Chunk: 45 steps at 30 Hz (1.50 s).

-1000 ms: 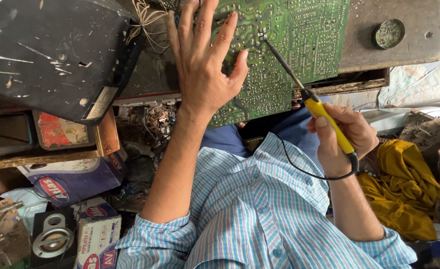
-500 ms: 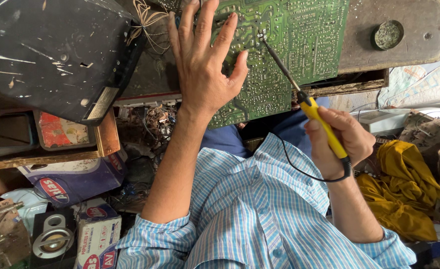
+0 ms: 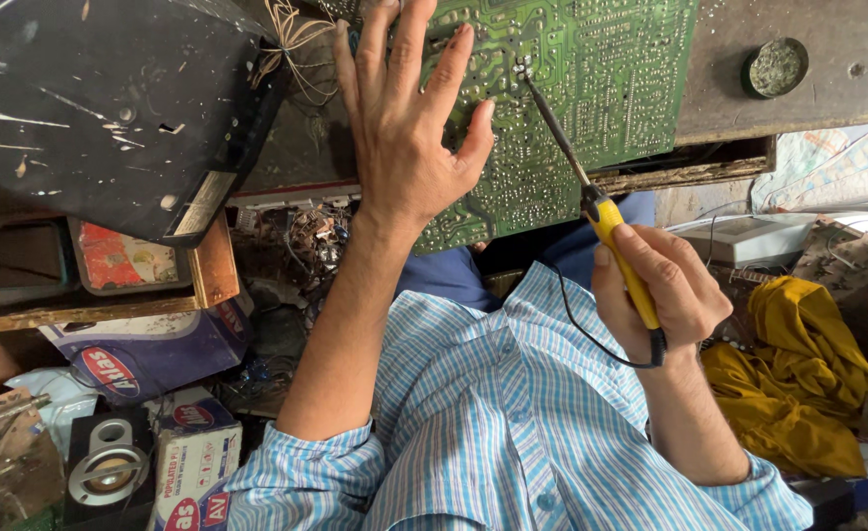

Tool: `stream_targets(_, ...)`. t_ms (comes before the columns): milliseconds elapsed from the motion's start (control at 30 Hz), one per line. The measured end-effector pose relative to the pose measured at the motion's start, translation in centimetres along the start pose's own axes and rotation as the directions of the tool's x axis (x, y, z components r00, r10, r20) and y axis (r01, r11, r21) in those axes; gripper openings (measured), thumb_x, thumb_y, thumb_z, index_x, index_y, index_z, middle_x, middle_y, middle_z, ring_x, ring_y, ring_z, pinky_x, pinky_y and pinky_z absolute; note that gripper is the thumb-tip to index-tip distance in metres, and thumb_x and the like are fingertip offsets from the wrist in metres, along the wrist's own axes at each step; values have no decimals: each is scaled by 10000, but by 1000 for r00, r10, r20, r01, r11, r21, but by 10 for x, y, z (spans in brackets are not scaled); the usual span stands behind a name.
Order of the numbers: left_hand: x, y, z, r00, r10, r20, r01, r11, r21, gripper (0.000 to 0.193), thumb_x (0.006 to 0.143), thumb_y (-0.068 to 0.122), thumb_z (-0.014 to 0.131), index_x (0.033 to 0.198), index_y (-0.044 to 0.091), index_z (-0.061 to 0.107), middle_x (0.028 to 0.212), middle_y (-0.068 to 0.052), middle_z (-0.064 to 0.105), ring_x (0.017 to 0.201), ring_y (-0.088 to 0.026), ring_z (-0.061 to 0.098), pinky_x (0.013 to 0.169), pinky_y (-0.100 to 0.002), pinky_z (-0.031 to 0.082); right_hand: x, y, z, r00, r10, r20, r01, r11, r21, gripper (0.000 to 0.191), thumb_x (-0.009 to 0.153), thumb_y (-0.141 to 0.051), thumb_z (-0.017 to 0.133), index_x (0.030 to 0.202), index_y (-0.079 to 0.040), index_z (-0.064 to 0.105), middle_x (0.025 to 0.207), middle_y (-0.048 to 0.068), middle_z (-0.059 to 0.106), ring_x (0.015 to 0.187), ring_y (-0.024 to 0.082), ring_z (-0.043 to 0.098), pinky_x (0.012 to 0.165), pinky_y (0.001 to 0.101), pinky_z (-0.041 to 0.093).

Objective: The person holds a green circuit board against a workbench and uses a soldering iron to solder joints on the board, steadying the board with the other hand and repositioning it between solder points throughout the episode.

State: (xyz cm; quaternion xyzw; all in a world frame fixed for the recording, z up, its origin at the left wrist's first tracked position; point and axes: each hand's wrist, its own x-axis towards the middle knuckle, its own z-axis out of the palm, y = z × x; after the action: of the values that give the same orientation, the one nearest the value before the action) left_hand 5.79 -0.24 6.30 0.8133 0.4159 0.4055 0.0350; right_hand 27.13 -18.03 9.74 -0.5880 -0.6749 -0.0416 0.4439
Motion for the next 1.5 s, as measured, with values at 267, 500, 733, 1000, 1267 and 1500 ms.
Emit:
stream_targets(267,1,2,-2,1000,2,4,-2,1000,-1,565,975,312,812,1466,131,599,1636,-132,367,1543,-372,305,1268,-680,148,2,-6,0,999,-38,35,39,999,-32,306,921,65,825,1199,-17,728,1050,161,736,879,234,754,726,302,616)
stream_targets(500,1,1,-1,1000,13,-12,-13,1000,-5,550,977,306,806,1454,122,605,1633,-142,364,1536,-371,307,1294,-696,143,1,-11,2,999,-32,31,33,999,-32,275,939,60,816,1190,5,720,1052,175,734,853,233,754,723,303,613)
stream_targets(733,1,2,-1,1000,1,-8,-1,1000,-4,546,976,305,807,1449,117,610,1627,-138,372,1538,-384,299,1295,-691,140,1,-3,-6,928,372,19,-357,872,335,69,1081,45,727,1129,90,705,932,164,733,762,159,726,685,256,596)
stream_targets(1000,3,4,-3,1000,-10,-6,10,1000,-11,558,974,301,803,1462,119,601,1639,-144,361,1550,-395,285,1303,-692,141,-5,9,-7,897,440,47,-409,784,466,77,1092,44,693,1121,115,688,925,149,719,732,146,703,671,255,596)
stream_targets(1267,2,5,-4,1000,-25,6,25,1000,-6,552,971,309,804,1456,132,608,1637,-130,372,1546,-380,304,1305,-687,147,-11,20,-5,864,496,84,-449,686,572,113,1112,1,671,1175,95,662,974,166,722,760,161,699,694,272,598)
stream_targets(1500,1,2,1,1000,5,-21,-5,1000,-7,545,984,311,805,1460,136,606,1640,-121,353,1543,-374,295,1300,-690,138,-13,35,-2,769,613,181,-512,421,749,146,1093,-18,632,1184,94,656,971,217,720,728,204,692,656,283,572)
